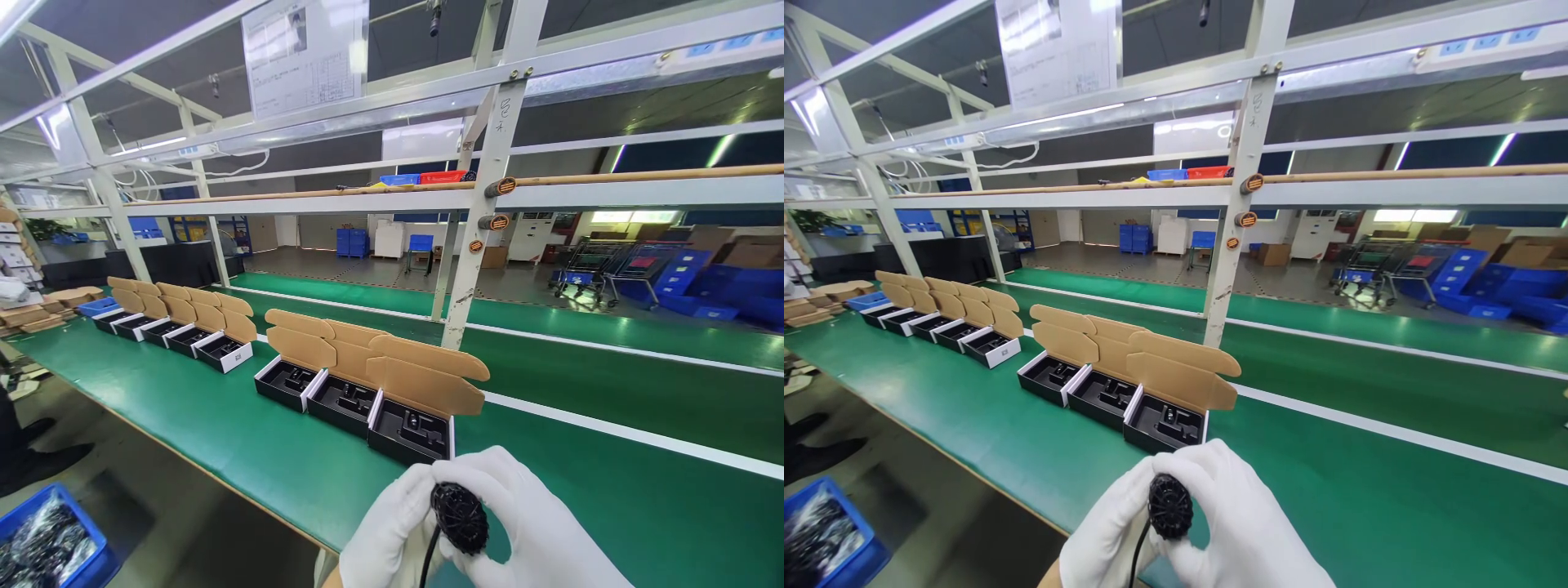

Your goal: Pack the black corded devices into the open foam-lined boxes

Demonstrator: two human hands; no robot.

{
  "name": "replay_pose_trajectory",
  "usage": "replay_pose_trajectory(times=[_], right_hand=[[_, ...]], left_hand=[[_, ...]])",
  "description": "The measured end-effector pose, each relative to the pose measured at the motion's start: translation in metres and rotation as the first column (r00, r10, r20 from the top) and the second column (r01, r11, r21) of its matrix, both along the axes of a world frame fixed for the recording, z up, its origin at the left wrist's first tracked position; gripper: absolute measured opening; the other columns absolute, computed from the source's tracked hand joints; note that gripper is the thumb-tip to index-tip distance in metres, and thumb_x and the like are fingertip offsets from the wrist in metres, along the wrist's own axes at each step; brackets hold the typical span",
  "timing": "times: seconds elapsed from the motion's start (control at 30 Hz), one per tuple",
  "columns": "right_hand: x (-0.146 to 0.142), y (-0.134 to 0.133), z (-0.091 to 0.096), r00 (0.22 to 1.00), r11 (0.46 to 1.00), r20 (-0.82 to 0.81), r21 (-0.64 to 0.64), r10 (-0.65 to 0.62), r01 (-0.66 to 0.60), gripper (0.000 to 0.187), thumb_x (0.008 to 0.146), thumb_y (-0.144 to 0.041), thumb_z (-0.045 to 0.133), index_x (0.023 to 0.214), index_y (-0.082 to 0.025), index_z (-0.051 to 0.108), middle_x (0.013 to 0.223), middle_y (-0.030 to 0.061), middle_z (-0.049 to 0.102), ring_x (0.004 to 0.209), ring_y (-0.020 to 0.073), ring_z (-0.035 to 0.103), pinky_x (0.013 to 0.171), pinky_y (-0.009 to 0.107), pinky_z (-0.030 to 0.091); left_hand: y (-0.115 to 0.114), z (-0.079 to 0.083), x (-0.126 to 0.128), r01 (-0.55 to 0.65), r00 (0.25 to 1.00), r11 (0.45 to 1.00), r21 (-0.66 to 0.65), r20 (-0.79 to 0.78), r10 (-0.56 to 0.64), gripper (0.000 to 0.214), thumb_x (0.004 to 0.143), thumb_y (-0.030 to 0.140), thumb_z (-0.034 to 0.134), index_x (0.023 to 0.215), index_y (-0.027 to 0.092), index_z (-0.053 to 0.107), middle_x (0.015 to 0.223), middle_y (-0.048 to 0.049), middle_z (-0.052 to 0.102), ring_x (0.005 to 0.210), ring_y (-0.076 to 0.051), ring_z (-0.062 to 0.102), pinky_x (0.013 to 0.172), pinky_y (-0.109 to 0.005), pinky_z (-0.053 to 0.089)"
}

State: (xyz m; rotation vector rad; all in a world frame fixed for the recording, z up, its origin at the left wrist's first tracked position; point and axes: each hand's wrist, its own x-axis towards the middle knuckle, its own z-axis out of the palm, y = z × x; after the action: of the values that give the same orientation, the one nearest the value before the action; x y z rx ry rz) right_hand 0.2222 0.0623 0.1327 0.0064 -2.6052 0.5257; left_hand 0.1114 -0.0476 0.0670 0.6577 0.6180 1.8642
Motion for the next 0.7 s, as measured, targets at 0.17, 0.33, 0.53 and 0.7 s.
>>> replay_pose_trajectory(times=[0.17,0.33,0.53,0.7], right_hand=[[0.005,0.018,-0.019,0.997,1.000,-0.072,-0.004,0.008,-0.008,0.051,0.077,-0.021,0.071,0.126,-0.031,0.061,0.109,0.0025,0.072,0.092,0.0176,0.070,0.079,0.025,0.060],[0.009,0.027,-0.029,0.989,0.999,-0.151,0.035,-0.004,0.010,0.046,0.078,-0.031,0.075,0.122,-0.034,0.062,0.105,0.0010,0.074,0.086,0.0181,0.073,0.073,0.023,0.062],[0.004,0.021,-0.025,0.964,0.984,-0.248,0.168,0.096,-0.054,0.045,0.088,-0.027,0.063,0.131,-0.034,0.052,0.106,0.0005,0.073,0.087,0.0158,0.072,0.074,0.022,0.060],[-0.023,0.044,-0.037,0.917,0.971,-0.389,0.177,-0.081,0.161,0.035,0.091,-0.029,0.057,0.125,-0.029,0.054,0.114,0.0045,0.071,0.101,0.0205,0.069,0.087,0.032,0.058]], left_hand=[[-0.003,0.007,-0.003,-0.248,0.960,0.959,-0.140,-0.166,0.225,0.041,0.073,0.053,0.078,0.083,0.017,0.063,0.076,0.0001,0.057,0.072,-0.011,0.052,0.065,-0.023,0.044],[-0.009,0.009,-0.008,-0.454,0.843,0.851,-0.265,-0.437,0.314,0.047,0.067,0.059,0.080,0.083,0.018,0.062,0.073,-0.0002,0.061,0.067,-0.014,0.055,0.065,-0.027,0.048],[-0.001,-0.005,-0.026,-0.355,0.852,0.903,-0.242,-0.481,0.206,0.061,0.078,0.075,0.057,0.098,0.018,0.064,0.094,-0.0055,0.064,0.092,-0.020,0.060,0.092,-0.035,0.047],[0.010,-0.079,-0.036,0.126,0.954,0.806,-0.579,-0.152,-0.258,0.104,0.057,0.102,0.021,0.083,0.012,0.065,0.072,-0.0119,0.063,0.067,-0.025,0.061,0.090,-0.059,0.046]])
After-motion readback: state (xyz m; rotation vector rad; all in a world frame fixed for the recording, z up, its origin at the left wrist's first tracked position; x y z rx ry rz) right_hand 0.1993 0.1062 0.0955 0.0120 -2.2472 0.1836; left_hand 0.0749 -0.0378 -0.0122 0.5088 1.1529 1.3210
